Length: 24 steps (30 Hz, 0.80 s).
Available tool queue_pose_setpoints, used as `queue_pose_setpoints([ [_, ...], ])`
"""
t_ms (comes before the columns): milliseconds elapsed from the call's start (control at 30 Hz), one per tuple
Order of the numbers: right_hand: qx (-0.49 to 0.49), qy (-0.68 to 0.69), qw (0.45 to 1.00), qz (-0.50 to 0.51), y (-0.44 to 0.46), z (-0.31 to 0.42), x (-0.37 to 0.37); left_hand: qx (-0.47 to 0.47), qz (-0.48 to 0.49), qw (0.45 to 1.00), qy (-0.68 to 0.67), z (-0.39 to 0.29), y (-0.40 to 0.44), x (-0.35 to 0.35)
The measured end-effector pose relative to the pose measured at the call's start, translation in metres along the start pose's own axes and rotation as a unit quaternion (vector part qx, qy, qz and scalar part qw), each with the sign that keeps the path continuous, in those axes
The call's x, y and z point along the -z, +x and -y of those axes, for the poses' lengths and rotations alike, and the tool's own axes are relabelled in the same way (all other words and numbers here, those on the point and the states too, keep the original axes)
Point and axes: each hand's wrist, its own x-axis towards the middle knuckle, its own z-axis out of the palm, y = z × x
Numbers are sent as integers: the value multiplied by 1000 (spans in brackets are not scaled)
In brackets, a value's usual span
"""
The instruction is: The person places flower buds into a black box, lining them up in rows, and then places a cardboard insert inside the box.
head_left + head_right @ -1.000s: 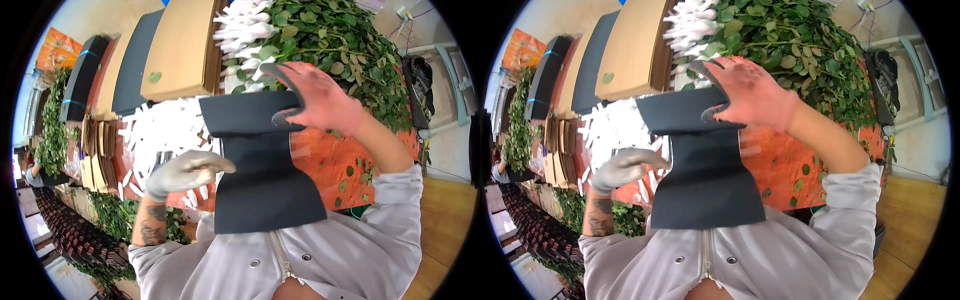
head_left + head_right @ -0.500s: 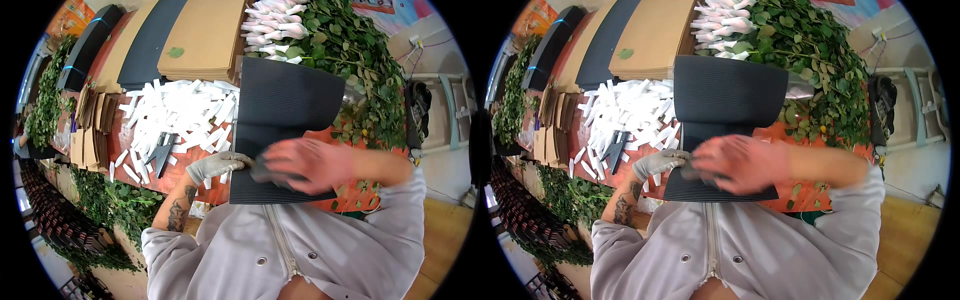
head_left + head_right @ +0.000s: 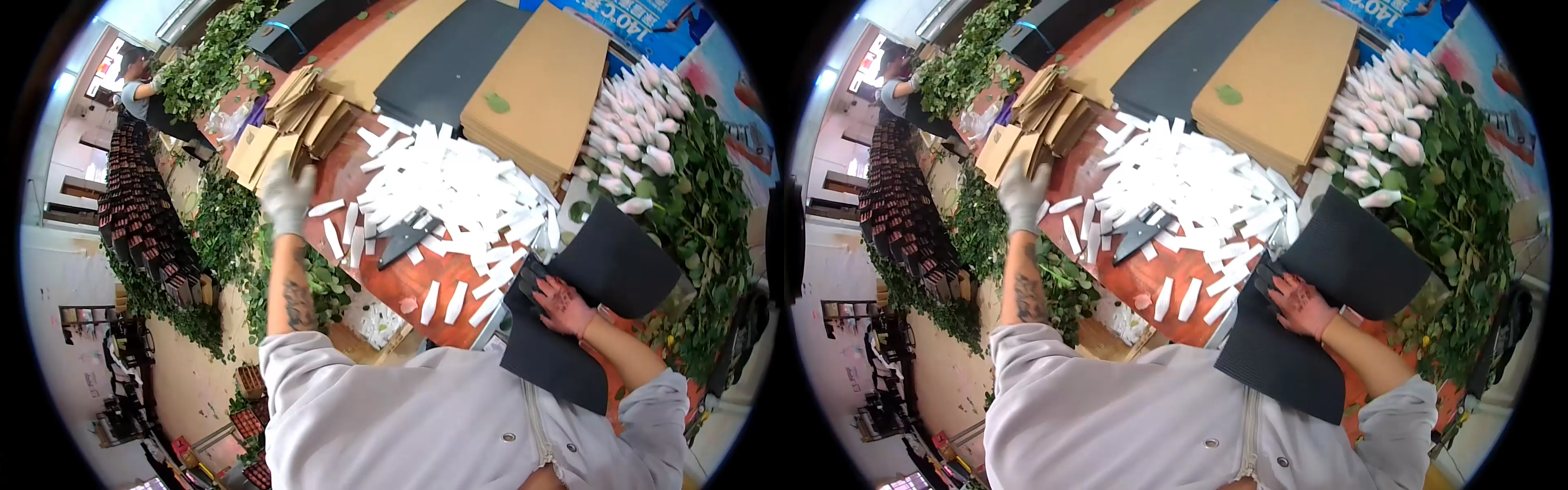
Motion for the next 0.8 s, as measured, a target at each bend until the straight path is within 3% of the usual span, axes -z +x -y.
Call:
queue_pose_setpoints([
  [33, -3, 10, 1000, 17, 3, 0, 5, 97, 45, 991, 82, 20, 14, 2],
  [67, -6, 22, 999, 37, 2, 0, 7, 111, 70, 978, 161, 41, 21, -9],
  [133, -3, 13, 999, 31, 0, 1, 7, 194, 227, 951, 83, 50, 33, -2],
  [267, -6, 14, 999, 52, 2, -2, 7, 244, 273, 928, 69, 55, 39, 7],
  [333, 10, 1, 1000, 3, -5, -10, -12, 236, 257, 936, 52, 61, 32, 13],
  [367, 29, -13, 998, -47, -7, -13, -21, 217, 191, 957, -34, 74, 26, 6],
  [433, 18, -6, 999, -38, -6, -13, -26, 182, 113, 953, -213, 130, 27, -41],
  [467, 16, -3, 1000, -26, -4, -14, -27, 178, 113, 954, -213, 120, 28, -32],
  [533, 43, -9, 996, -84, -3, -14, -30, 216, 84, 889, -395, 100, 25, -8],
  [567, 63, -16, 988, -139, -8, -16, -32, 172, 56, 880, -438, 94, 28, 3],
  [633, 61, 109, 988, -91, 2, -14, -14, 156, -8, 803, -575, 57, 24, 32],
  [667, -8, 167, 984, -53, 1, 3, 20, 111, 69, 763, -633, -6, 8, 81],
  [700, -16, 234, 968, -92, -6, 12, 51, 53, 146, 597, -787, -46, -14, 92],
  [733, 15, 328, 924, -195, -18, 16, 71, 28, 238, 568, -787, -85, -39, 104],
  [767, 49, 474, 838, -265, -21, 23, 81, -4, 341, 588, -733, -121, -63, 110],
  [800, 14, 520, 803, -291, -29, 31, 108, -76, 443, 633, -631, -150, -84, 111],
])
